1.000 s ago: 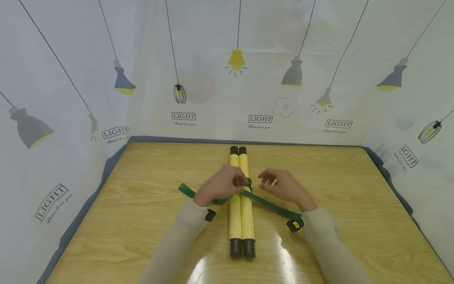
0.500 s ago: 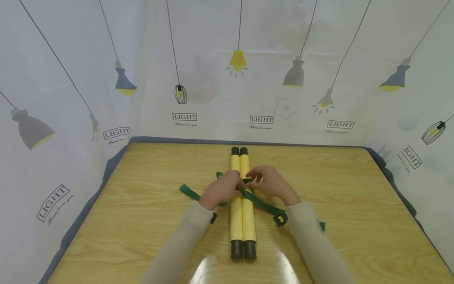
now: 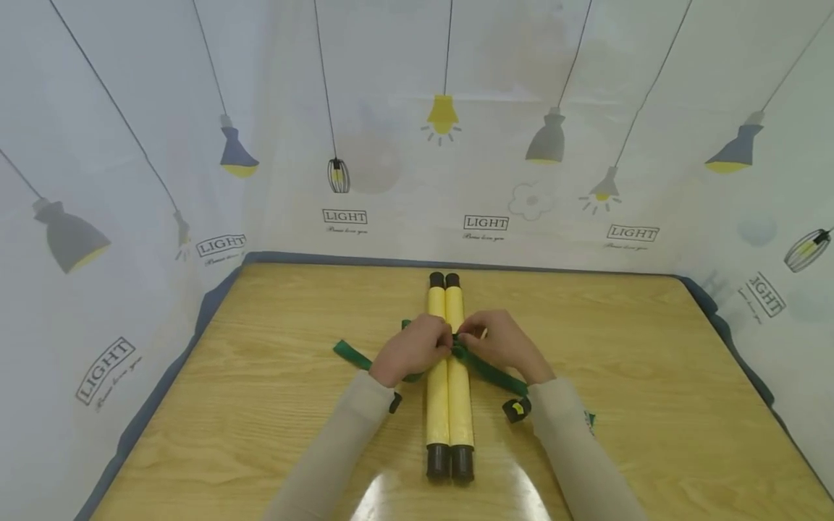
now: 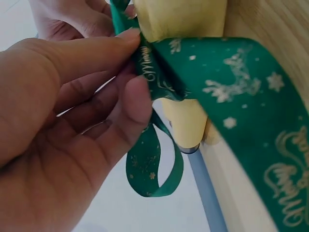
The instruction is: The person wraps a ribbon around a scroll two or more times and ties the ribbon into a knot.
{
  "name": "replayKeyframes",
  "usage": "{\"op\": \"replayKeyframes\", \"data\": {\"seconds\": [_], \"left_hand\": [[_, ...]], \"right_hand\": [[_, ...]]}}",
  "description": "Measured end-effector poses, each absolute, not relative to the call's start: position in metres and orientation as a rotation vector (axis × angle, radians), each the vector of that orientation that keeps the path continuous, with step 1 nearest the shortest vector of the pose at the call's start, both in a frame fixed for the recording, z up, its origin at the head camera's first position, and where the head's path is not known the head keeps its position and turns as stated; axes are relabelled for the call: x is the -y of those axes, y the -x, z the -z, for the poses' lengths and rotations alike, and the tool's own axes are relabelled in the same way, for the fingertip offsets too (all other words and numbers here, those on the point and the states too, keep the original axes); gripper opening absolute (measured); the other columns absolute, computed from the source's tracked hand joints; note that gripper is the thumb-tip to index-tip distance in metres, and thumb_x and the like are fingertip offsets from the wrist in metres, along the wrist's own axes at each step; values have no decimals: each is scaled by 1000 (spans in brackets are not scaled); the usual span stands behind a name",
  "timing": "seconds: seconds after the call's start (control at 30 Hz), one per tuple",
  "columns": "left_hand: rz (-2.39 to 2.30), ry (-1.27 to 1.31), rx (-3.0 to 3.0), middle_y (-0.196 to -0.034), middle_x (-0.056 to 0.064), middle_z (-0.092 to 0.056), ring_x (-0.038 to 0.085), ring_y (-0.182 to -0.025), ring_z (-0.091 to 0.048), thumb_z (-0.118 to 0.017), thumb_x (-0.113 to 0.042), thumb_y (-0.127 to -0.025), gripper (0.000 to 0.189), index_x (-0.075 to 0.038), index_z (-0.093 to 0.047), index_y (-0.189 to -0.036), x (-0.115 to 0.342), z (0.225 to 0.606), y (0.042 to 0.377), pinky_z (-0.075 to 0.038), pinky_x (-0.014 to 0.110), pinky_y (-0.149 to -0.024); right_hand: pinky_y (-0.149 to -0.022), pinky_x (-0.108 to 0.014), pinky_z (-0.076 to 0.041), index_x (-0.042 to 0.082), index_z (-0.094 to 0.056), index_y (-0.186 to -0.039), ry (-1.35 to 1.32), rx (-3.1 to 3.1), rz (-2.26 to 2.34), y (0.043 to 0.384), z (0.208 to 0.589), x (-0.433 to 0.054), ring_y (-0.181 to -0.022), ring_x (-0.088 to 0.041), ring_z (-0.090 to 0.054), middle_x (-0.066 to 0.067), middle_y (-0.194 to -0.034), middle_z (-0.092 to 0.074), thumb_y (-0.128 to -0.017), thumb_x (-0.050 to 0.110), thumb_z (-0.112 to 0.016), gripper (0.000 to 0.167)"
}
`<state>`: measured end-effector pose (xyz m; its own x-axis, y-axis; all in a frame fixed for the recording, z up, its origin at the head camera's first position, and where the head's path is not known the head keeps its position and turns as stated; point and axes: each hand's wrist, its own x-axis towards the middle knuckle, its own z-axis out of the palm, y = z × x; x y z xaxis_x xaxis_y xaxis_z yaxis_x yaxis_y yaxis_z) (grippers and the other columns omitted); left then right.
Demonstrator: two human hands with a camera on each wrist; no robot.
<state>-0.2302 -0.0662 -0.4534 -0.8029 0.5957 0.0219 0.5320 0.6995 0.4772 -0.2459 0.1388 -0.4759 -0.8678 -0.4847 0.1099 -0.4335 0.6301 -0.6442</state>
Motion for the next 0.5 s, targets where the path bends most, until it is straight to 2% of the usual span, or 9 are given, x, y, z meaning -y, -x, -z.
{"op": "replayKeyframes", "data": {"seconds": [0.23, 0.5], "left_hand": [[-776, -841, -2857, -90, 4, -73, 10, -72, -61, -65, -8, -98, 10, -9, -74, -93, 64, 459, 231, -52, 24, -66], [-864, -726, -2925, -89, 6, -75, 8, -68, -61, -68, -10, -97, 9, -6, -75, -94, 59, 463, 231, -51, 21, -61]], "right_hand": [[-83, -37, -56, 17, -77, -105, 742, -2738, 1160, 245, 476, -140, -89, -11, -67, 3, -98, -75, -103, 24, -64, 15], [-78, -35, -54, 23, -76, -106, 547, -2641, 1260, 243, 473, -139, -94, -16, -65, 2, -103, -74, -104, 31, -62, 16]]}}
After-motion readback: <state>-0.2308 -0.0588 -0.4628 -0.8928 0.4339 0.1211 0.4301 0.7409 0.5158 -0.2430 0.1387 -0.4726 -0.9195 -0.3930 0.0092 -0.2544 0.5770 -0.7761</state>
